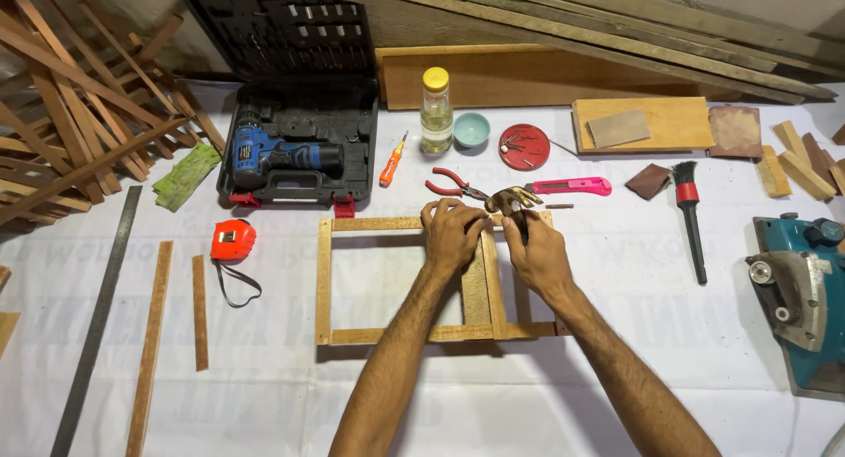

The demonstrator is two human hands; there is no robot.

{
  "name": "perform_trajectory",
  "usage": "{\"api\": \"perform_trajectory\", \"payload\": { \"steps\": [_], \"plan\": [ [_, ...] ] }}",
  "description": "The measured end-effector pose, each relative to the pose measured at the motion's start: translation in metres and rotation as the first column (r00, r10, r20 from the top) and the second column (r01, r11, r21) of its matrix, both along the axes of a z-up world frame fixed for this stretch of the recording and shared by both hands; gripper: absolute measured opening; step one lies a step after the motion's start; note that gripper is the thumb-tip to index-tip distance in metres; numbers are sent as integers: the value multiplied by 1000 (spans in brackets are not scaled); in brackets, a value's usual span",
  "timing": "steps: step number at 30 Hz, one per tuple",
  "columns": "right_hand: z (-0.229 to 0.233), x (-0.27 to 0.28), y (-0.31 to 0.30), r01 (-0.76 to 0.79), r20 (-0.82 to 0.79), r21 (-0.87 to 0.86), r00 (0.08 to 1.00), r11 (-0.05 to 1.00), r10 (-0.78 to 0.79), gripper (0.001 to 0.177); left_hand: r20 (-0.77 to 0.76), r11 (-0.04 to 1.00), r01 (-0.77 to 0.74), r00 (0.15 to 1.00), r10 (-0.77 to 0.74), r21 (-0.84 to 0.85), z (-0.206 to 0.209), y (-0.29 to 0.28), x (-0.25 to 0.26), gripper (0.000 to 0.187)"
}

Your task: The person assembles a small wooden frame on a workbench, positioning thin wood strips across a rectangular frame and hammering nails to fasten them. They use a tape measure and steel ruler to check spacing, reposition the frame, and continue hammering nails into the joints.

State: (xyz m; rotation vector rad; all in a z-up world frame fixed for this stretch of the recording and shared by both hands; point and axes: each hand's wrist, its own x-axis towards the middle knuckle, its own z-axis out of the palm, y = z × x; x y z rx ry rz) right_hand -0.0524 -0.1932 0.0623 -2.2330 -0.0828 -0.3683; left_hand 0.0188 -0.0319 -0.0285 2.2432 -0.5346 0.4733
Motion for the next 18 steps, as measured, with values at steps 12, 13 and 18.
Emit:
{"api": "perform_trajectory", "payload": {
  "steps": [12,13,18],
  "plan": [
    [-39,14,-18,-9,-185,-167,982,986,-23,36,-1,1000,5,1000,-5,17,-8,0,3,17],
    [-32,11,-18,-8,-183,-166,983,986,-23,36,1,1000,6,1000,-6,18,-4,0,2,17],
    [-22,4,-36,178,-191,-16,965,984,-178,44,-13,999,21,1000,-22,-35,9,1,-5,14]
  ]
}}
